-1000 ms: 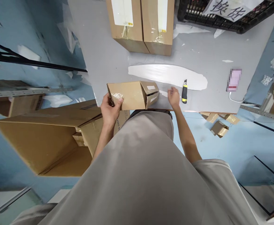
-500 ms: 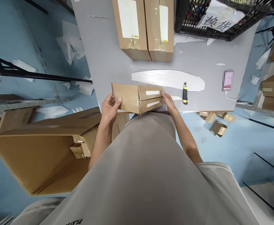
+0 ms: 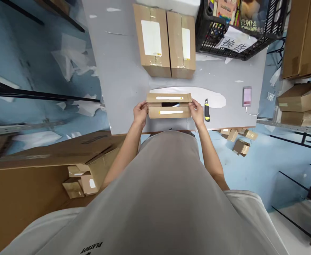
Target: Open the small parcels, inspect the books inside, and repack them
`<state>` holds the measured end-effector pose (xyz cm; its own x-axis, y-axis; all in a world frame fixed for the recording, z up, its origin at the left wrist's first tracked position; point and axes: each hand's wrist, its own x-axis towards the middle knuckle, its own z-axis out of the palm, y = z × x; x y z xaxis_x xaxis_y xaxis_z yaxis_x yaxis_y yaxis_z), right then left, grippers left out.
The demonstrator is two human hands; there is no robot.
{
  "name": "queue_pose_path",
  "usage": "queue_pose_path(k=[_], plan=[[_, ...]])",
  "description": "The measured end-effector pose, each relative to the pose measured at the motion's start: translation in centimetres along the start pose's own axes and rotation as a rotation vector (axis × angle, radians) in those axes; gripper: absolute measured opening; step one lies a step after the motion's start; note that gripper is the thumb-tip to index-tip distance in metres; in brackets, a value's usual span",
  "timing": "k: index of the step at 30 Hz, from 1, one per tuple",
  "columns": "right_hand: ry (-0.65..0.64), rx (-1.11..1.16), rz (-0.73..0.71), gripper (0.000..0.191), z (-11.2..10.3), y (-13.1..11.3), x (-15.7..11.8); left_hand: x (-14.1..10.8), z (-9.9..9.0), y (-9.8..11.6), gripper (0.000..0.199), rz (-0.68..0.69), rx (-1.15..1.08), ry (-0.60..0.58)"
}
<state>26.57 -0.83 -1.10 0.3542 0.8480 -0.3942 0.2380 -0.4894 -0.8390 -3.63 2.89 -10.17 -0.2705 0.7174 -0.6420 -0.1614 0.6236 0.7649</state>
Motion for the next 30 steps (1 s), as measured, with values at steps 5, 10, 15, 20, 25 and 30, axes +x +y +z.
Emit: queue_pose_path(k=[5,10,15,20,25,30], plan=[[-0.039,-0.009,-0.181,0.071,0.1,0.4,0.8,-3.3,-1.3,2.2,0.017,0.284,0.156,-0.078],[-0.112,-0.3,-0.359,0.061,0.7,-0.8,3.0,-7.8,-0.7,3.8,0.021,0.453,0.386,-0.124],[-0.183,-0.562,-0.478,0.052,1.7,-1.6,3.9,-11.5,-2.3,3.4,0.029,0.587,0.65,-0.2],[-0.259,-0.672,-0.479,0.059,3.5,-1.0,3.0,-13.0,-2.4,2.2,0.058,0.596,0.921,-0.29],[-0.292,-0.736,-0.449,0.058,4.2,-0.5,1.2,-13.0,0.8,3.3,0.067,0.615,1.065,-0.36],[-0.297,-0.753,-0.425,0.05,4.1,-1.0,-0.2,-12.4,5.1,6.4,0.05,0.516,1.292,-0.377]])
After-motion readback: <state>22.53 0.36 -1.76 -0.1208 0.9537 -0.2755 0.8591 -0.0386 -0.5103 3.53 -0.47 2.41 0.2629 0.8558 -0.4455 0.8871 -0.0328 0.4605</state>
